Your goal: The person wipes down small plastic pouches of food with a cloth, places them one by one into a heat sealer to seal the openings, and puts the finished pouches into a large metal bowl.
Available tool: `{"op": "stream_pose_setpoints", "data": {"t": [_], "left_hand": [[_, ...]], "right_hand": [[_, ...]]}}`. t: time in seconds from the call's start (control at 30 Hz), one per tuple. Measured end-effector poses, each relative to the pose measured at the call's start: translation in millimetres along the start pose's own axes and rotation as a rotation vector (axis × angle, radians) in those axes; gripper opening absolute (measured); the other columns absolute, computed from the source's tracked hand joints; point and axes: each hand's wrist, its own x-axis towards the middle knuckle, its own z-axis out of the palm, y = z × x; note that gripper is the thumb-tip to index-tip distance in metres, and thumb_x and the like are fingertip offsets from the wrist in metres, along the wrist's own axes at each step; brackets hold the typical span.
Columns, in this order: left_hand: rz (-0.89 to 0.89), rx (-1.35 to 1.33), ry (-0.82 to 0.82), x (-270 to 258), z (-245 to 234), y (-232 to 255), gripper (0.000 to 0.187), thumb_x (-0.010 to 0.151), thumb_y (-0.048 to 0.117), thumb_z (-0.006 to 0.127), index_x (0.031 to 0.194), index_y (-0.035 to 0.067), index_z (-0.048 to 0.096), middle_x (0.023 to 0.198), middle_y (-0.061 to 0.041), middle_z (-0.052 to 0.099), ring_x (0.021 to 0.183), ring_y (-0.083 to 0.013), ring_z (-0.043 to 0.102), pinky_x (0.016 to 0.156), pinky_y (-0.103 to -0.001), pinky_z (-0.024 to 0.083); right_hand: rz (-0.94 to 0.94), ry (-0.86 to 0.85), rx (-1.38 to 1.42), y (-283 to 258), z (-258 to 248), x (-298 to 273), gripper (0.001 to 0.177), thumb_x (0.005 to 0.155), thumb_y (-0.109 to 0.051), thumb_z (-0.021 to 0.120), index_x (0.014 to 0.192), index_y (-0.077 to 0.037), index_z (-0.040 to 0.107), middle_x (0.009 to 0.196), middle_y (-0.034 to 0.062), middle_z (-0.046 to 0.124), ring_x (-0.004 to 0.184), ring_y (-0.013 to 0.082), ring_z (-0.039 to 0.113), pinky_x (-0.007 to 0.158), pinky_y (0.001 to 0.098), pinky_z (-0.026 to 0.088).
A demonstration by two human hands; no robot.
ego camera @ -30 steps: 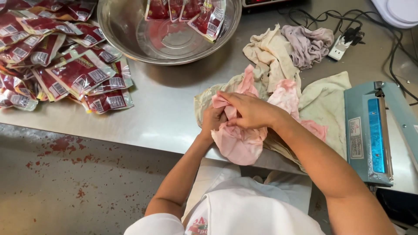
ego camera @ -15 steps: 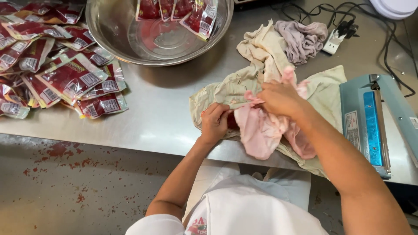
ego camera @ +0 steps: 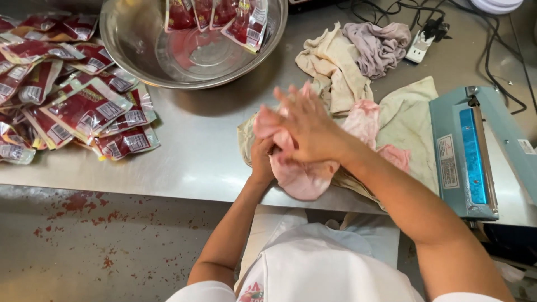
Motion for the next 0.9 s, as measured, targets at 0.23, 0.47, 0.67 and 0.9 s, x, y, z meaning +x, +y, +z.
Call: {"op": "stream_pose_setpoints", "data": {"t": [0.23, 0.47, 0.67, 0.9], "left_hand": [[0.187, 0.164, 0.083, 11.0, 3.4, 33.9, 0.021, 0.084, -0.006, 0.066, 0.075, 0.013, 0.060, 0.068, -0.001, 0.046, 0.064, -0.0292, 0.055, 0.060, -0.033, 0.051], [0.202, 0.191, 0.074, 3.7, 8.8, 23.1, 0.018, 0.089, -0.001, 0.070, 0.079, 0.012, 0.063, 0.069, -0.003, 0.055, 0.067, -0.0298, 0.060, 0.064, -0.035, 0.049], [0.210, 0.168, 0.066, 12.1, 3.3, 51.8, 0.014, 0.089, -0.002, 0.069, 0.086, 0.012, 0.070, 0.071, -0.005, 0.059, 0.067, -0.0315, 0.061, 0.065, -0.038, 0.050], [0.202, 0.133, 0.046, 13.0, 5.0, 55.8, 0.016, 0.088, -0.006, 0.069, 0.087, 0.010, 0.071, 0.072, -0.006, 0.061, 0.066, -0.0326, 0.061, 0.067, -0.040, 0.052]], "right_hand": [[0.175, -0.434, -0.004, 44.1, 77.0, -24.4, 0.025, 0.078, -0.043, 0.079, 0.091, -0.026, 0.066, 0.092, -0.0050, 0.071, 0.105, 0.0161, 0.066, 0.104, 0.0445, 0.040], [0.062, -0.446, -0.181, 60.8, 101.3, -29.6, 0.024, 0.072, -0.051, 0.079, 0.081, -0.030, 0.072, 0.090, -0.0098, 0.065, 0.104, 0.0159, 0.058, 0.091, 0.0434, 0.045], [0.147, -0.536, -0.271, 61.7, 53.6, -36.2, 0.013, 0.074, -0.038, 0.075, 0.082, -0.027, 0.076, 0.089, -0.0043, 0.072, 0.105, 0.0208, 0.062, 0.093, 0.0479, 0.044], [0.300, -0.660, -0.364, 86.2, 32.9, -67.4, 0.014, 0.075, -0.030, 0.077, 0.088, -0.025, 0.078, 0.093, -0.0013, 0.076, 0.107, 0.0216, 0.065, 0.093, 0.0464, 0.045]]}}
